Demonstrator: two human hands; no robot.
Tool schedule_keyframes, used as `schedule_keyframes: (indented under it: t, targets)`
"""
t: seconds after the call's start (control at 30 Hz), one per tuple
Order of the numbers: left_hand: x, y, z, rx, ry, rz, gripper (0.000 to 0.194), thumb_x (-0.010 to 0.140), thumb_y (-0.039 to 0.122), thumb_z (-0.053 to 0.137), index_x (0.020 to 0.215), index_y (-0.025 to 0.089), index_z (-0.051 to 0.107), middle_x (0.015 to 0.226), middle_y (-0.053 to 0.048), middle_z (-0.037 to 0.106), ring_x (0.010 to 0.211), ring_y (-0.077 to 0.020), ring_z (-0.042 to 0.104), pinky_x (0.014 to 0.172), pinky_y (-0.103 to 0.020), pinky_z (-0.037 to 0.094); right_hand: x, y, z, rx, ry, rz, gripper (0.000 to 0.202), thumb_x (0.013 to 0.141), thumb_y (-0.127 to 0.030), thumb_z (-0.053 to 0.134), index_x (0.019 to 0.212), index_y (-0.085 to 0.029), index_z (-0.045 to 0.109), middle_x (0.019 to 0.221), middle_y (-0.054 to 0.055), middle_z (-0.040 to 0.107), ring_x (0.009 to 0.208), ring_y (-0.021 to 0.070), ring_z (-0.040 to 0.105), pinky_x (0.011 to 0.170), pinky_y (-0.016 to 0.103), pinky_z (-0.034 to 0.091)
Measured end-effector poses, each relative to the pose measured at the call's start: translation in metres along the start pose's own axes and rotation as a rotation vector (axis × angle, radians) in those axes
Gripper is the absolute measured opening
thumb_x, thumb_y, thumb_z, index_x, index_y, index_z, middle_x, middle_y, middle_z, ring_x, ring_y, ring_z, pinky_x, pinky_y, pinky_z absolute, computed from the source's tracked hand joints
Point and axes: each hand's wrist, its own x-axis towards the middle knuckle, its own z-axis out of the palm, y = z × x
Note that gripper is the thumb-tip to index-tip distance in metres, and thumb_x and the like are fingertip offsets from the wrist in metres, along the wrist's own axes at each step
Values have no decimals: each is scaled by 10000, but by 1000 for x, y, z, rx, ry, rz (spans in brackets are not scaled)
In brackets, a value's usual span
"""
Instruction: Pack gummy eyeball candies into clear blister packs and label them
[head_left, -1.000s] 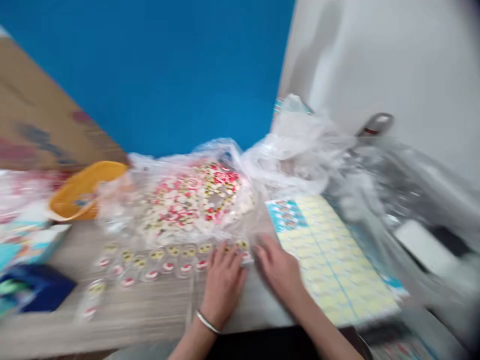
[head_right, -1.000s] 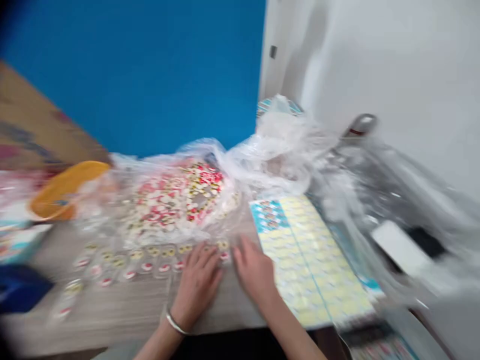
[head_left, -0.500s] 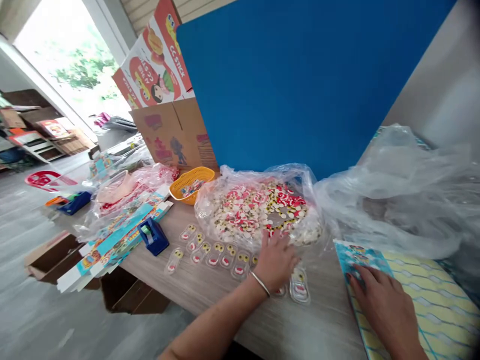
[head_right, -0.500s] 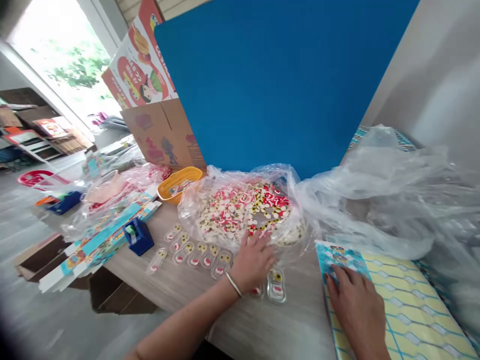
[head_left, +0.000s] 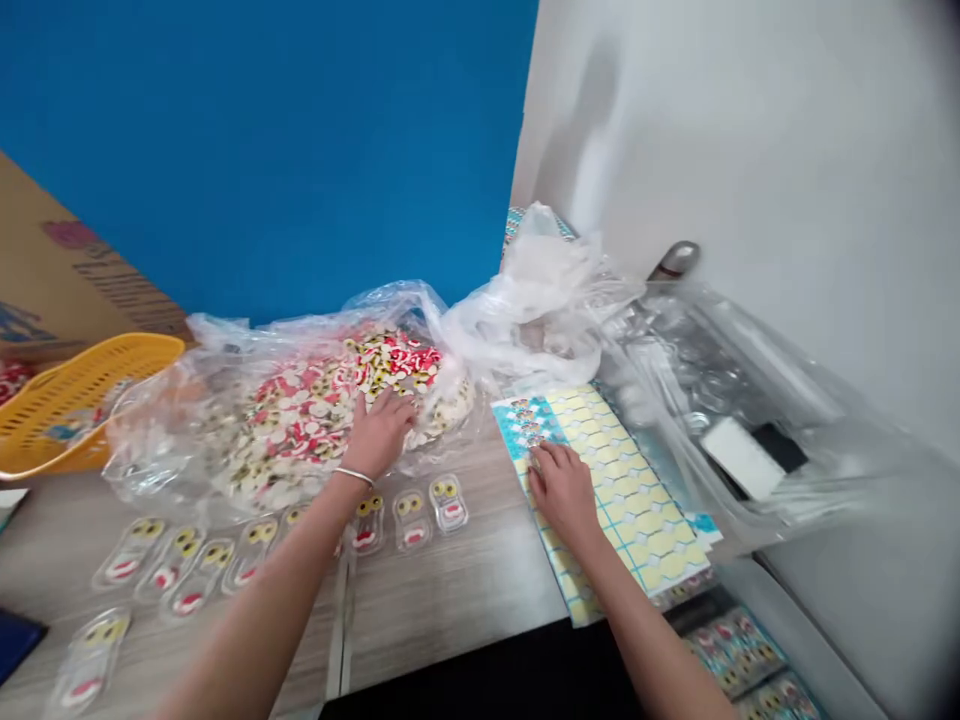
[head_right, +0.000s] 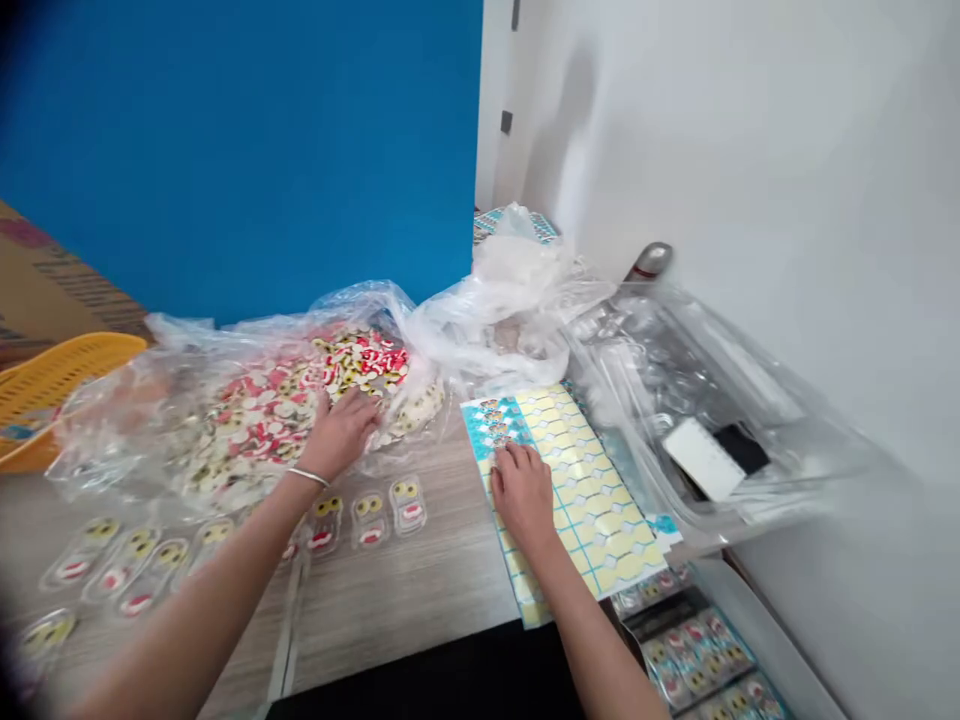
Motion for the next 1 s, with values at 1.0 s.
schedule_keyframes:
  t: [1.0]
  targets:
    - [-236, 132, -52, -407, 133, -128, 242, 949, 85, 505, 1081, 206, 668, 1090, -78, 727, 1049, -195, 672, 914, -356, 564, -15, -130, 10, 308, -136, -215, 350, 973, -302, 505, 1252, -141, 641, 1282, 174, 603, 1133, 321, 518, 984, 454, 424]
